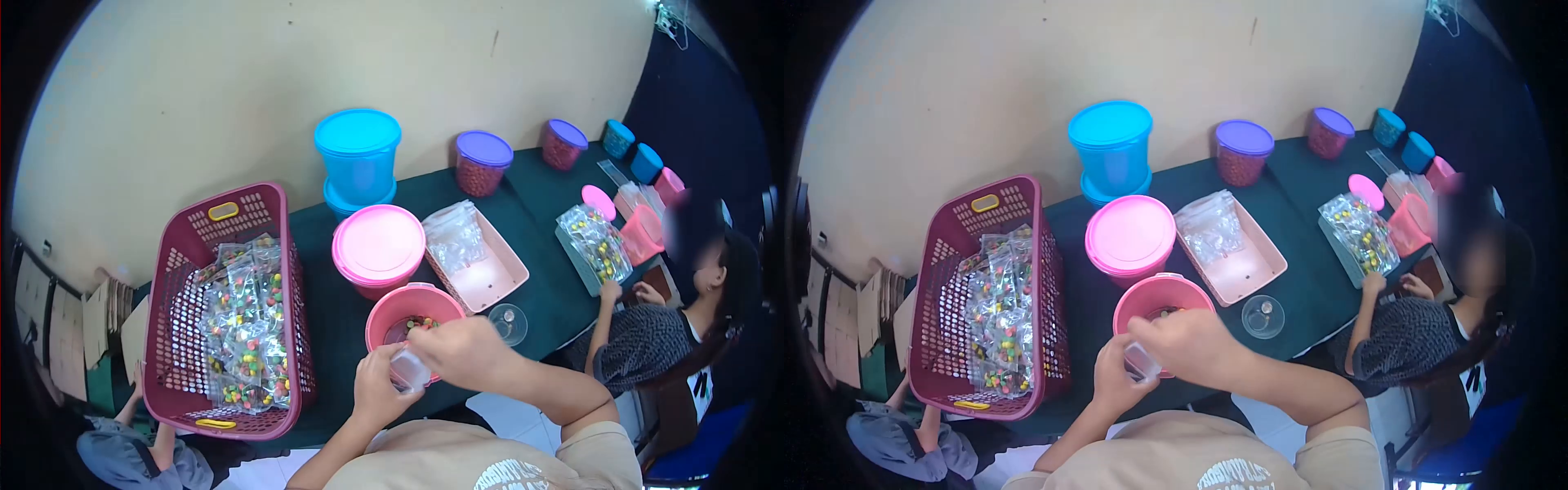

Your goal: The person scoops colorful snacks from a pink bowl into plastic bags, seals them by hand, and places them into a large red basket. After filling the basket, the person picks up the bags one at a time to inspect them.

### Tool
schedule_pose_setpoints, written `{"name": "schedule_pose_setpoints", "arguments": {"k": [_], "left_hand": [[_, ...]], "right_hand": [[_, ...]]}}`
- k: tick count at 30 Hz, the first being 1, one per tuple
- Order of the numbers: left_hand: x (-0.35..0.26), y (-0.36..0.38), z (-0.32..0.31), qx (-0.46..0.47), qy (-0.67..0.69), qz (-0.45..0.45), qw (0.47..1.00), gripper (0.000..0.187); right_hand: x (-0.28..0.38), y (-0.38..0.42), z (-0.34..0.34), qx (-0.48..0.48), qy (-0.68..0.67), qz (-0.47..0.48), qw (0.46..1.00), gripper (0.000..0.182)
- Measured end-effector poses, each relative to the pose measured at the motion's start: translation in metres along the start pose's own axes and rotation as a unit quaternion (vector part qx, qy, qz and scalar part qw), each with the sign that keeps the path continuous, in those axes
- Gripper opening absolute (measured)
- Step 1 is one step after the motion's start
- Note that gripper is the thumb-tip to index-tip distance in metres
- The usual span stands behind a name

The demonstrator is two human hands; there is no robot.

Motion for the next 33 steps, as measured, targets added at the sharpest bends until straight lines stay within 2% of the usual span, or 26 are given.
{"name": "schedule_pose_setpoints", "arguments": {"k": [5, 9, 11, 15, 18, 20, 24, 26, 27, 29, 30, 31, 32, 33], "left_hand": [[0.005, 0.011, -0.009, -0.015, 0.002, 0.013, 1.0, 0.067], [0.002, 0.013, -0.005, -0.033, 0.013, 0.045, 0.998, 0.066], [-0.007, 0.011, -0.006, -0.048, 0.01, 0.06, 0.997, 0.067], [-0.03, 0.013, -0.024, -0.068, -0.001, 0.067, 0.995, 0.069], [-0.043, 0.016, -0.033, -0.109, 0.003, 0.073, 0.991, 0.068], [-0.044, 0.015, -0.044, -0.101, -0.003, 0.093, 0.991, 0.069], [-0.063, 0.006, -0.057, -0.119, 0.009, 0.084, 0.989, 0.07], [-0.064, 0.007, -0.06, -0.13, 0.006, 0.05, 0.99, 0.072], [-0.065, 0.008, -0.058, -0.141, -0.007, 0.045, 0.989, 0.069], [-0.053, 0.014, -0.054, -0.187, 0.004, 0.073, 0.98, 0.064], [-0.042, 0.019, -0.052, -0.199, 0.019, 0.116, 0.973, 0.06], [-0.032, 0.024, -0.049, -0.235, 0.027, 0.114, 0.965, 0.057], [-0.022, 0.029, -0.047, -0.266, 0.063, 0.137, 0.952, 0.055], [-0.015, 0.032, -0.045, -0.292, 0.167, 0.184, 0.924, 0.053]], "right_hand": [[0.005, 0.003, -0.029, 0.102, -0.034, 0.055, 0.993, 0.011], [0.002, -0.006, -0.003, 0.088, -0.052, 0.102, 0.99, 0.012], [-0.005, -0.009, 0.006, 0.058, -0.062, 0.087, 0.993, 0.013], [-0.008, 0.006, 0.002, 0.097, -0.077, 0.144, 0.982, 0.013], [-0.024, 0.007, 0.031, 0.104, -0.087, 0.155, 0.979, 0.013], [-0.039, 0.007, 0.04, 0.094, -0.112, 0.118, 0.982, 0.014], [-0.044, 0.021, 0.032, 0.123, -0.092, 0.153, 0.976, 0.016], [-0.058, 0.017, 0.04, 0.107, -0.133, 0.134, 0.976, 0.015], [-0.067, 0.013, 0.048, 0.123, -0.145, 0.093, 0.977, 0.015], [-0.092, 0.009, 0.053, 0.115, -0.156, 0.004, 0.981, 0.014], [-0.103, 0.007, 0.056, 0.095, -0.184, -0.044, 0.977, 0.013], [-0.121, 0.01, 0.05, 0.068, -0.224, -0.068, 0.97, 0.013], [-0.13, 0.01, 0.047, 0.037, -0.25, -0.079, 0.964, 0.012], [-0.14, 0.014, 0.037, 0.054, -0.249, -0.098, 0.962, 0.013]]}}
Point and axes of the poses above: each hand's wrist, its own y-axis away from the middle knuckle, its own z-axis out of the back of the hand, x = y × z, the point moved 5 cm from there along -y, towards the middle knuckle, and after that the axes turned 8 degrees about y, right-handed, at the moved point
